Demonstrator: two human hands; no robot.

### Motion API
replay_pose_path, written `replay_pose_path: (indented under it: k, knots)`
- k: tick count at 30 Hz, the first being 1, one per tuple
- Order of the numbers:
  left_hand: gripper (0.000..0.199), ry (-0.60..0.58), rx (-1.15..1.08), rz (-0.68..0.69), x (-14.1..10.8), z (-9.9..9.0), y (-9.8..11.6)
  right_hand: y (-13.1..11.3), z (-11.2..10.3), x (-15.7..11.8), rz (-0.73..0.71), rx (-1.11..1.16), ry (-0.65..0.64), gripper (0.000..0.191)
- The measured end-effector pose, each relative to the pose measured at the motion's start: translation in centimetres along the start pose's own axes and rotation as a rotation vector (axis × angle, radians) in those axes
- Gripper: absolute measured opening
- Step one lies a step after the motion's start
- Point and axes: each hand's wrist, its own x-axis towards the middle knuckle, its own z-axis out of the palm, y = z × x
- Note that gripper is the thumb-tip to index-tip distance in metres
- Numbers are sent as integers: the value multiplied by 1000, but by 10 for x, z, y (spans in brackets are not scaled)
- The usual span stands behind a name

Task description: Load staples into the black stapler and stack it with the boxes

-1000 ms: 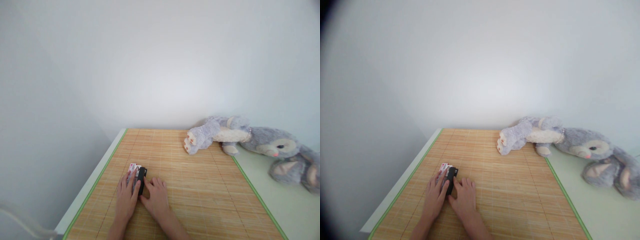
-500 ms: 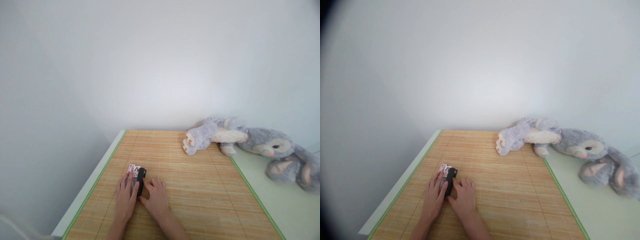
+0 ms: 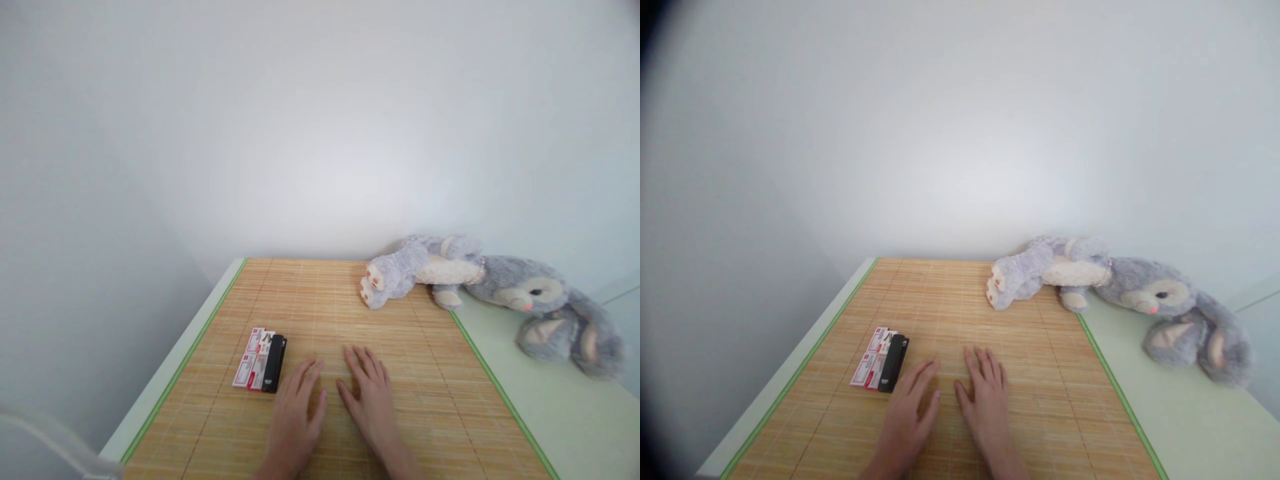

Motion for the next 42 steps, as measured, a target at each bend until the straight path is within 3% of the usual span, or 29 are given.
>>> replay_pose_path:
  k: [2, 4, 8, 16, 42]
  knots:
    - [63, -87, 32, 36, 9, 17, 15, 24, -4, -9, 70, -110, 5, 68]
    - [70, -95, 86, 25, 19, 30, 22, 39, -6, -18, 112, -201, 9, 72]
    - [70, -58, 172, -24, 29, 41, 24, 41, -5, -27, 142, -303, 22, 76]
    - [74, -32, 210, -43, 28, 45, 25, 23, 4, -9, 135, -304, 10, 72]
    - [69, -43, 222, -69, 29, 46, 26, 22, 1, -7, 113, -225, 22, 65]
